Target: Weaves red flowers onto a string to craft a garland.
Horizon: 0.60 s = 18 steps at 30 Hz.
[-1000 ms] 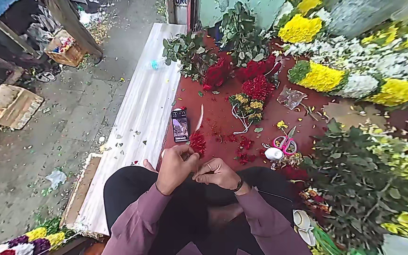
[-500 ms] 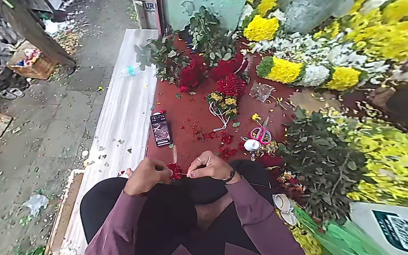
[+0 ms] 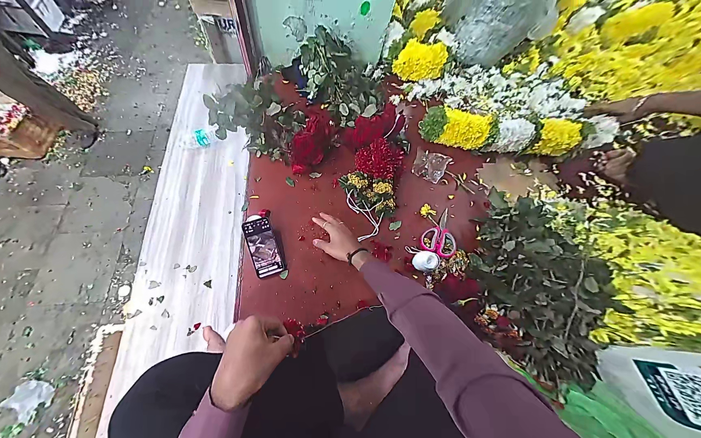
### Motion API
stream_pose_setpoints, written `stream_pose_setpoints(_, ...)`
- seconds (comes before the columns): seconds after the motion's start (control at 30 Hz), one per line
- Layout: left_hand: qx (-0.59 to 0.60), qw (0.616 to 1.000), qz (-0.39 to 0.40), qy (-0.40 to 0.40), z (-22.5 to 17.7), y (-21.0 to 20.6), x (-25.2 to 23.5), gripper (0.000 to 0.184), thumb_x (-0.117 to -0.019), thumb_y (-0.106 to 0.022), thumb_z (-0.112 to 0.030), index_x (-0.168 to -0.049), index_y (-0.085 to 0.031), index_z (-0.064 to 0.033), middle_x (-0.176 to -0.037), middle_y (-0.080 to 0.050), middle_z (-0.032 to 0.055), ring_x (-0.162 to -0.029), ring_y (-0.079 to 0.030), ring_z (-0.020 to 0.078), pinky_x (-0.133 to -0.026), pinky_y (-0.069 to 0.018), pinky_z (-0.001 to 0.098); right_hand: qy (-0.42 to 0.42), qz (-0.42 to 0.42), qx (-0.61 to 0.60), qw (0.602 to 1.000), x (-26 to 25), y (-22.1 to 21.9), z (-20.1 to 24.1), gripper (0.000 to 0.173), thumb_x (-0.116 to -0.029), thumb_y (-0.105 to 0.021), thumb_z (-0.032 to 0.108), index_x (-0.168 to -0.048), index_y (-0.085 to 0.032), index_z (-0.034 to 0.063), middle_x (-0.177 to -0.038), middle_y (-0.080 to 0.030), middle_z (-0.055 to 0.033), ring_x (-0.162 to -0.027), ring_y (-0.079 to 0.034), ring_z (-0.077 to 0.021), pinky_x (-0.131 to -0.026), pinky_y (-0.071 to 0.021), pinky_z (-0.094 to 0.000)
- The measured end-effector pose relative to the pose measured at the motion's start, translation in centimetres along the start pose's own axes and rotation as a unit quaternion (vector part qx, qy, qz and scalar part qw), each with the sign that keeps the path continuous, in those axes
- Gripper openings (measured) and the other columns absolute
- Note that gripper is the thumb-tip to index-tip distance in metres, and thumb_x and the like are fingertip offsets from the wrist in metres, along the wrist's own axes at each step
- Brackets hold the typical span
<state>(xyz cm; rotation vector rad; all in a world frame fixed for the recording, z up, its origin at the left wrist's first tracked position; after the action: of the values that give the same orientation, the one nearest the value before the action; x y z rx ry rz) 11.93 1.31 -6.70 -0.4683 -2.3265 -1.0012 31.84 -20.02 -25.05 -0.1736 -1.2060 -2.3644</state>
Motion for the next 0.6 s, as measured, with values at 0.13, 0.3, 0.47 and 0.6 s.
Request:
stream_pose_setpoints(0.13, -0.022, 1.0, -0.002, 0.003, 0.4, -0.7, -0.1, 0.015, -0.0806, -0.074, -0.041, -0.077, -0.076, -0.0261, -0.065, -0.066, -0.0081, -0.059, -0.062, 0.0115, -0.058, -0.0535, 0.0466, 0.052, -0.03, 0.069, 0.996, -3.5, -4.4, -0.2, 0.05, -0.09, -0.069, 0.053, -0.133, -0.068, 0.029, -0.151, -0.052, 0.0006, -0.147, -0.038, -0.0242, -0.119, -0.0365, -0.0507)
stream_pose_setpoints(0.3, -0.024, 1.0, -0.002, 0.001, 0.2, -0.5, 0.3, 0.015, -0.0809, -0.073, -0.04, -0.077, -0.076, -0.026, -0.066, -0.067, -0.008, -0.061, -0.063, 0.0119, -0.059, -0.0544, 0.0474, 0.121, 0.145, 0.139, 0.972, 0.1, -3.3, 0.5, 0.021, -0.0963, -0.059, 0.026, -0.105, -0.074, 0.0124, -0.116, -0.069, -0.0073, -0.12, -0.06, -0.0271, -0.108, -0.0464, -0.0506)
stream_pose_setpoints(0.47, -0.021, 0.998, 0.003, -0.059, -1.9, -1.1, 1.4, 0.017, -0.0829, -0.072, -0.039, -0.077, -0.075, -0.0237, -0.075, -0.07, -0.0062, -0.076, -0.068, 0.0142, -0.07, -0.0568, 0.0475, -0.033, 0.218, 0.209, 0.953, 1.1, 2.4, -0.7, 0.026, -0.0808, -0.072, 0.024, -0.105, -0.076, 0.0161, -0.117, -0.07, -0.0101, -0.119, -0.061, -0.0349, -0.098, -0.0467, -0.0649)
stream_pose_setpoints(0.6, -0.006, 0.996, 0.058, -0.074, -1.9, -2.3, 0.9, 0.018, -0.0842, -0.072, -0.039, -0.078, -0.076, -0.0229, -0.075, -0.07, -0.0059, -0.078, -0.067, 0.0143, -0.072, -0.0553, 0.0466, 0.07, 0.126, 0.135, 0.98, -7.4, 1.2, 6.0, 0.033, -0.0875, -0.064, 0.004, -0.114, -0.076, 0.02, -0.121, -0.07, -0.0039, -0.123, -0.061, -0.027, -0.103, -0.0508, -0.0555)
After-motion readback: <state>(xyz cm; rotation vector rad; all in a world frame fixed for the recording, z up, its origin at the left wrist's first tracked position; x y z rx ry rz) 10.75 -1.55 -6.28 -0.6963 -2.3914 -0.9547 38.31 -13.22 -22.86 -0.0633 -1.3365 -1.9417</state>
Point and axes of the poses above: each hand's wrist, its own x-axis away from the middle knuckle, its own y-axis out of the back of the hand, z = x × y, the point moved 7 cm from there along -x, towards the middle knuckle
